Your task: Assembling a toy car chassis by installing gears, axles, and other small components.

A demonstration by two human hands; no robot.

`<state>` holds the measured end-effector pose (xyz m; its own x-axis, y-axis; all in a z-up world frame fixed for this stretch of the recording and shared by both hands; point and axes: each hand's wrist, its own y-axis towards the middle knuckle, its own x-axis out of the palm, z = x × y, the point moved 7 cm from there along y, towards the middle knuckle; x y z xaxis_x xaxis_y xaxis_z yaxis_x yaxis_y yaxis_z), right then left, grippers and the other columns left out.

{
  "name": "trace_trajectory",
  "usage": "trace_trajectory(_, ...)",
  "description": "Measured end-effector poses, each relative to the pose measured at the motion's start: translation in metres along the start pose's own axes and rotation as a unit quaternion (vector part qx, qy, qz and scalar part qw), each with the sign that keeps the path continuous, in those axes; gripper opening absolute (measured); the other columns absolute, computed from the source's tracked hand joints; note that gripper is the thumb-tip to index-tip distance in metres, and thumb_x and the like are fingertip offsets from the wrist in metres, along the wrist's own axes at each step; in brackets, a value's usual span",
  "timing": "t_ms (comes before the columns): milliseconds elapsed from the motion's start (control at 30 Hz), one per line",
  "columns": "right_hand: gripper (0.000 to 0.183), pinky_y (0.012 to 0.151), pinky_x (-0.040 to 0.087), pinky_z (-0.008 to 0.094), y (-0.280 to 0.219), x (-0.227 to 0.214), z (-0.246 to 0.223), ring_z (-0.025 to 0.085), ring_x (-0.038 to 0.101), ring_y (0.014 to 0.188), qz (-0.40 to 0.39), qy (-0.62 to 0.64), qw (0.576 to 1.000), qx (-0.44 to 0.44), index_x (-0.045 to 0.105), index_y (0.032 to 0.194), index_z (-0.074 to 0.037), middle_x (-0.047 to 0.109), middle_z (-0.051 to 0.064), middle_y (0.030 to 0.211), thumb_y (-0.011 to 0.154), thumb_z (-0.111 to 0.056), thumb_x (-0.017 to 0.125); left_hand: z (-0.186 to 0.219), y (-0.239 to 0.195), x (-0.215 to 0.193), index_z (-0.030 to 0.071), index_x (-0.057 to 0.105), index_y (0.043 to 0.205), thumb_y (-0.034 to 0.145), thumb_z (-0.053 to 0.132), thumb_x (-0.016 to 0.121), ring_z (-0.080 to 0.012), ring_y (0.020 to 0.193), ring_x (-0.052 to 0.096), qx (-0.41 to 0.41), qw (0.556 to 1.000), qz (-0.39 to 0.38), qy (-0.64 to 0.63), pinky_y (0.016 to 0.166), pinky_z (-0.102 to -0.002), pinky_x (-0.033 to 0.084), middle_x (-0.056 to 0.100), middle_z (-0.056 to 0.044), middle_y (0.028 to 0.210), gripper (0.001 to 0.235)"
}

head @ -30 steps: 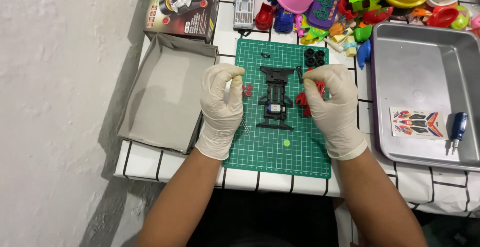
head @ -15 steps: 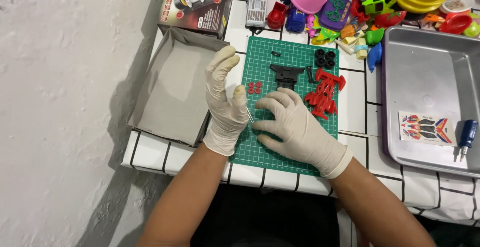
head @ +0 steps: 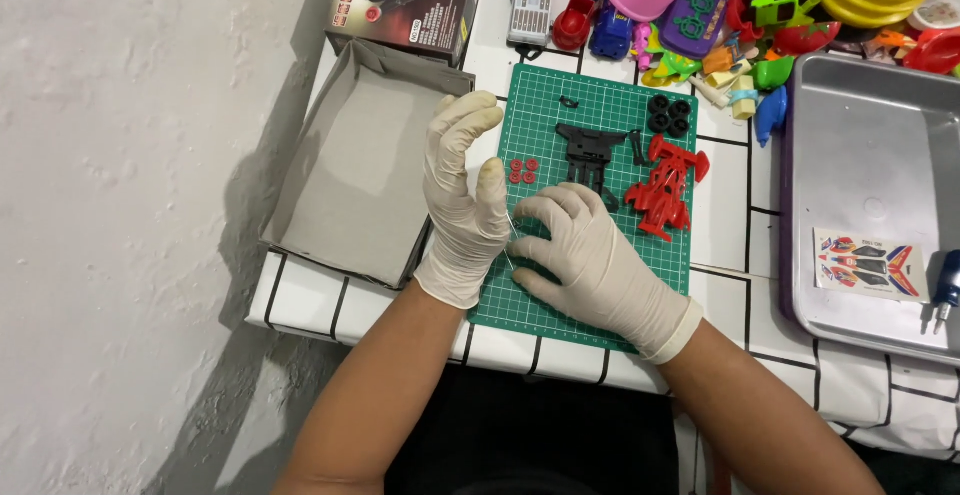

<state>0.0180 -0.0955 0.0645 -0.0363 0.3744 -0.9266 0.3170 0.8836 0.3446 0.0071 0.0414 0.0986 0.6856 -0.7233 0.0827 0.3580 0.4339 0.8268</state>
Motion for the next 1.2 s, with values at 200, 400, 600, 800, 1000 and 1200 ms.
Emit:
trace_trajectory(200,0.02,0.108,0.041,0.055,0.008,0.004,-0.007,0.029,0.052,0.127,-0.026,-0.024,0.999,0.029,0.068,0.089,-0.019,0.056,0.005,0.122,0.081,-0.033,0.08,0.001,0.001,0.0,0.0,0.065,0.115,0.106,0.035,0.047,-0.033,0.119,0.059,0.009,1.0,0.015,-0.018,0.119,-0.049,0.034,0.062,-0.017,0.118,0.041)
trace_trajectory(400,0.017,0.107,0.04,0.053,0.006,0.003,-0.008,0.029,0.052,0.128,-0.056,-0.012,0.995,0.079,0.067,0.087,-0.018,0.056,0.006,0.12,0.084,-0.031,0.077,0.005,0.006,0.0,-0.001,0.065,0.111,0.105,0.033,0.048,-0.0336,0.113,0.061,0.022,0.999,0.022,-0.037,0.115,-0.049,0.038,0.064,-0.016,0.111,0.038)
trace_trajectory(600,0.013,0.092,0.045,0.046,0.002,0.015,-0.012,0.029,0.057,0.115,-0.027,-0.072,0.986,0.15,0.066,0.076,-0.014,0.055,0.006,0.107,0.082,-0.024,0.073,0.003,0.004,0.0,0.0,0.065,0.111,0.106,0.03,0.047,-0.0327,0.112,0.06,0.042,0.999,0.022,-0.026,0.113,-0.047,0.038,0.064,-0.015,0.111,0.035)
trace_trajectory(800,0.014,0.083,0.044,0.044,0.01,0.011,-0.033,0.029,0.056,0.106,-0.029,-0.175,0.96,0.216,0.069,0.071,-0.014,0.056,0.008,0.103,0.075,-0.026,0.073,0.01,0.006,-0.002,0.0,0.065,0.11,0.108,0.03,0.044,-0.0308,0.109,0.061,0.059,0.998,0.02,-0.022,0.113,-0.046,0.037,0.064,-0.014,0.108,0.037)
trace_trajectory(1000,0.011,0.078,0.041,0.041,0.021,0.014,-0.03,0.027,0.057,0.1,-0.08,-0.191,0.947,0.245,0.073,0.068,-0.013,0.057,0.006,0.096,0.073,-0.023,0.071,0.011,0.008,-0.003,0.001,0.065,0.109,0.109,0.032,0.041,-0.0302,0.108,0.061,0.066,0.997,0.019,-0.019,0.113,-0.043,0.036,0.064,-0.014,0.108,0.039)
trace_trajectory(1200,0.009,0.076,0.042,0.041,-0.004,-0.016,0.0,0.031,0.056,0.105,0.027,-0.074,0.968,0.238,0.072,0.07,-0.01,0.054,0.006,0.1,0.073,-0.018,0.071,0.018,0.011,-0.005,0.001,0.064,0.107,0.109,0.03,0.039,-0.0311,0.106,0.061,0.071,0.997,0.005,-0.015,0.107,-0.045,0.039,0.064,-0.013,0.106,0.038)
